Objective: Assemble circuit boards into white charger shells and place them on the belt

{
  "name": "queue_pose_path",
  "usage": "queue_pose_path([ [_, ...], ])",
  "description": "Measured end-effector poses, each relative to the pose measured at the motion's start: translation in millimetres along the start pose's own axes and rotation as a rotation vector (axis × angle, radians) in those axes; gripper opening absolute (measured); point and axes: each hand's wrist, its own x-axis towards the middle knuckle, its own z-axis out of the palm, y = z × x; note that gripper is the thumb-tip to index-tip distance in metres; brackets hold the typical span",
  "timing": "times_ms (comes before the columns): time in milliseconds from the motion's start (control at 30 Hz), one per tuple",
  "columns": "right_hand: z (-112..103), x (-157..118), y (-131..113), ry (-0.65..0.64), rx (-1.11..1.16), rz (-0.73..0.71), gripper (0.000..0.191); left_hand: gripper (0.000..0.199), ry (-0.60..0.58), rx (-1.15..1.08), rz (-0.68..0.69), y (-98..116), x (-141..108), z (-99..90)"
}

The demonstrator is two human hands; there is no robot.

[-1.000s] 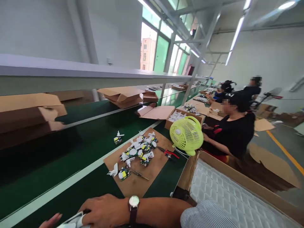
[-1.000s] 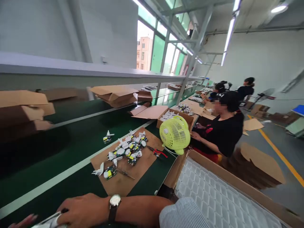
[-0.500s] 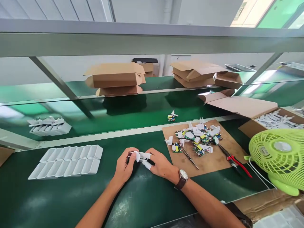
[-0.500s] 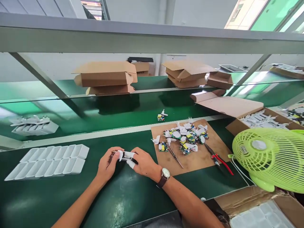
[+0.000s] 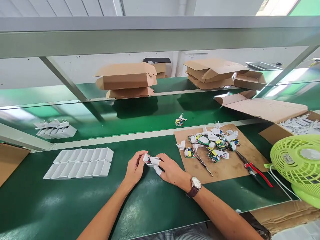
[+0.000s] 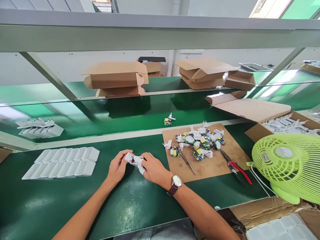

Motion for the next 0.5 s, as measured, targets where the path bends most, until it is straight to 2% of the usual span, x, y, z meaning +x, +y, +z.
queue_pose_path([
  [67,2,1,1,-0.001,0.028,0.013,0.027,0.035,-0.01,0.0,-0.013,-3,0,0.1],
  [133,2,3,1,0.029,0.165,0.053,0.026,0.04,0.002,-0.012,0.003,-5,-1,0.4],
  [200,2,6,1,0.093,0.425,0.161,0.024,0.051,0.025,-0.022,0.135,-7,-3,1.6],
  [300,2,11,-1,0.125,0.968,0.447,0.027,0.077,0.016,0.109,0.439,-4,-8,6.8],
  [400,3,14,-5,0.079,1.346,0.654,0.03,0.072,0.022,0.3,0.631,5,-11,14.7],
  [500,3,16,-10,0.06,1.486,0.713,0.031,0.066,0.074,0.341,0.701,12,-10,19.5],
])
